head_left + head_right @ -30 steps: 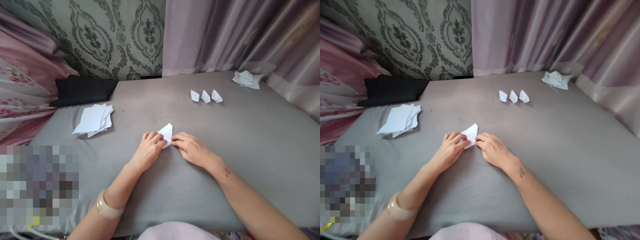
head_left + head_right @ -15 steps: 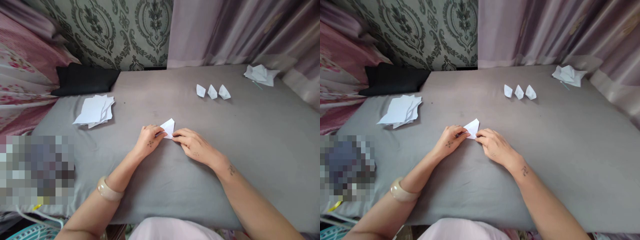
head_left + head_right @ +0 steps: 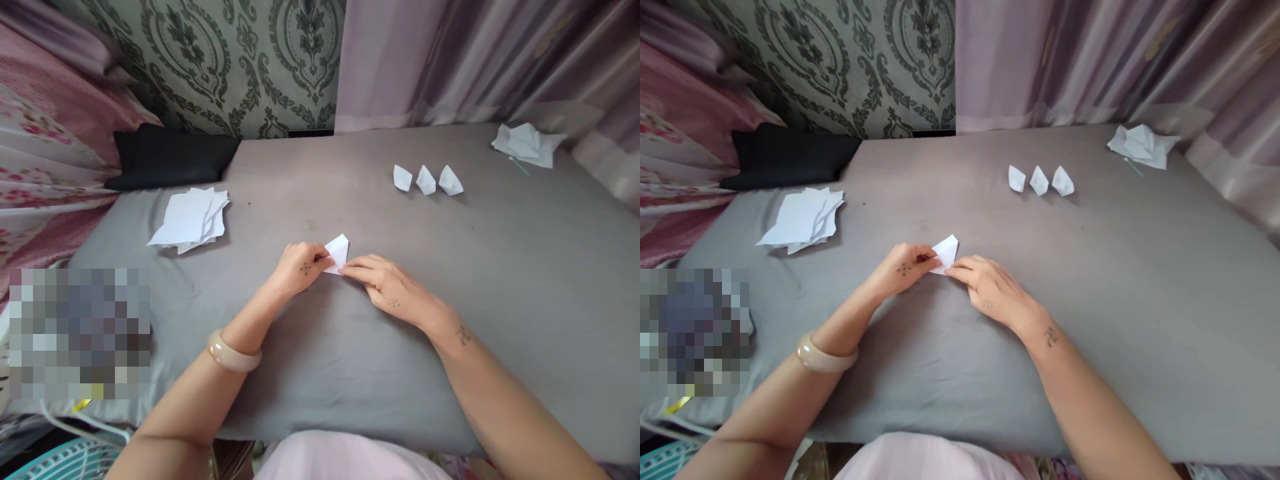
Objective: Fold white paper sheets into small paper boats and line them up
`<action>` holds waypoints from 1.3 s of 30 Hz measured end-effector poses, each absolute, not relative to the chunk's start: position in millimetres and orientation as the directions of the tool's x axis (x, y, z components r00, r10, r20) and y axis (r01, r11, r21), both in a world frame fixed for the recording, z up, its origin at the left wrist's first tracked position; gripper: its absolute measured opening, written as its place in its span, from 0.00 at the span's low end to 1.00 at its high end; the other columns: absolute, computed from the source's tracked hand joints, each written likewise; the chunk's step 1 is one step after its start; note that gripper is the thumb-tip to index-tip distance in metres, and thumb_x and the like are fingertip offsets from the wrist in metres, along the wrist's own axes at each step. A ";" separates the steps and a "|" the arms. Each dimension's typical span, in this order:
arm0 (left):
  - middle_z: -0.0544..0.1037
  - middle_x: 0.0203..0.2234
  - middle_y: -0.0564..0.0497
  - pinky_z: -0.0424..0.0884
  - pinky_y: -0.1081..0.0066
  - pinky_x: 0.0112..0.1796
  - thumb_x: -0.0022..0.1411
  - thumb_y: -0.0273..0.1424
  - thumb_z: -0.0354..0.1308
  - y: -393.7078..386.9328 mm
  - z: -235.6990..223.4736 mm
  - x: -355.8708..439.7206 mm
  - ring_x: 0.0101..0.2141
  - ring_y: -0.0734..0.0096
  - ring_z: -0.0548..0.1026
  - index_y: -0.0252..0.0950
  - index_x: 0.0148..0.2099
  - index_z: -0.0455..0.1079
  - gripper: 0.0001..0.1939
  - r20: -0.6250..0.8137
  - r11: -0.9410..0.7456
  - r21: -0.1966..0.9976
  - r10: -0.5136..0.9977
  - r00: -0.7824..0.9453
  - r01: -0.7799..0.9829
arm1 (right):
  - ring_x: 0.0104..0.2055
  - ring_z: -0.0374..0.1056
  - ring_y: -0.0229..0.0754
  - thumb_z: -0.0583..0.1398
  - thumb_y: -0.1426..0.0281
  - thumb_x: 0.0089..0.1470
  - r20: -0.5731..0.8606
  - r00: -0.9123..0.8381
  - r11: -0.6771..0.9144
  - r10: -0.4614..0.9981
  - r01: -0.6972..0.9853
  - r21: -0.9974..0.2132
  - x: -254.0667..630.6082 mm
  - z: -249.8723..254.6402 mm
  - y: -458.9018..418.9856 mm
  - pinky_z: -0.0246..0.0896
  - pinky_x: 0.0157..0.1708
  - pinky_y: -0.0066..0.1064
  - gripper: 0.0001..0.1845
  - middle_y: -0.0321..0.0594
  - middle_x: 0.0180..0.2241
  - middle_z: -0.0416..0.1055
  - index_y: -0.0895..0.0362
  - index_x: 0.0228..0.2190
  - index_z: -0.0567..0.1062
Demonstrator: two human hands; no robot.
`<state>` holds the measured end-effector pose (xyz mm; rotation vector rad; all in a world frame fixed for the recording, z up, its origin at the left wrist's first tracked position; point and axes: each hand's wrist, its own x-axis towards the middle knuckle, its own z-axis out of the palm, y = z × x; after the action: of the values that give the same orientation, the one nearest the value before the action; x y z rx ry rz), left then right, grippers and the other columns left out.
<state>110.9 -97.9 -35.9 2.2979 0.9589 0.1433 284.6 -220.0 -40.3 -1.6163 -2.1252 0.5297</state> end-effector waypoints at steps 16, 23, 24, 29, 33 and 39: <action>0.78 0.29 0.51 0.56 0.61 0.41 0.61 0.35 0.53 -103.0 -45.2 104.8 0.33 0.65 0.73 0.37 0.33 0.72 0.09 -0.031 -0.561 0.508 0.747 0.664 0.654 | 0.44 0.63 0.43 0.49 0.84 0.55 0.113 -0.257 0.281 0.960 0.879 -0.386 275.8 -41.1 -220.0 0.62 0.43 0.37 0.26 0.41 0.45 0.71 0.51 0.47 0.74; 0.78 0.29 0.52 0.55 0.61 0.40 0.61 0.32 0.52 -102.6 -47.1 106.4 0.33 0.64 0.72 0.36 0.32 0.71 0.09 -0.043 -0.548 0.512 0.753 0.657 0.662 | 0.48 0.64 0.44 0.50 0.83 0.55 0.146 -0.295 0.329 0.944 0.867 -0.374 275.7 -35.1 -216.8 0.62 0.50 0.40 0.22 0.43 0.46 0.71 0.56 0.44 0.76; 0.78 0.30 0.52 0.55 0.61 0.40 0.61 0.32 0.52 -102.6 -47.1 107.0 0.33 0.64 0.72 0.36 0.32 0.71 0.09 -0.044 -0.549 0.508 0.753 0.656 0.664 | 0.50 0.64 0.45 0.50 0.83 0.56 0.158 -0.309 0.347 0.938 0.860 -0.374 276.1 -34.9 -216.2 0.62 0.51 0.41 0.22 0.44 0.48 0.70 0.56 0.44 0.76; 0.77 0.30 0.51 0.55 0.61 0.39 0.61 0.30 0.51 -103.4 -45.2 108.9 0.34 0.64 0.72 0.36 0.31 0.70 0.08 -0.063 -0.552 0.487 0.751 0.657 0.677 | 0.57 0.61 0.45 0.49 0.83 0.56 0.186 -0.383 0.426 0.905 0.835 -0.348 279.1 -38.2 -212.9 0.56 0.59 0.44 0.22 0.46 0.55 0.66 0.59 0.48 0.73; 0.77 0.30 0.50 0.55 0.62 0.38 0.61 0.30 0.51 -104.1 -45.8 109.5 0.34 0.64 0.72 0.35 0.32 0.69 0.08 -0.049 -0.557 0.481 0.754 0.655 0.677 | 0.57 0.62 0.44 0.50 0.84 0.52 0.141 -0.423 0.445 0.895 0.827 -0.342 283.1 -39.9 -209.9 0.57 0.58 0.44 0.24 0.44 0.56 0.66 0.57 0.47 0.72; 0.77 0.30 0.49 0.56 0.62 0.38 0.61 0.30 0.51 -104.3 -50.2 111.0 0.34 0.64 0.72 0.36 0.32 0.69 0.07 -0.025 -0.564 0.459 0.764 0.644 0.687 | 0.59 0.60 0.45 0.50 0.85 0.50 0.122 -0.469 0.482 0.875 0.812 -0.329 287.2 -40.1 -205.7 0.62 0.53 0.42 0.28 0.43 0.57 0.64 0.56 0.51 0.69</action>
<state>111.0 -104.3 -50.2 2.4339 1.1409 0.2455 287.2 -205.7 -40.1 -1.4355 -2.4574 0.3272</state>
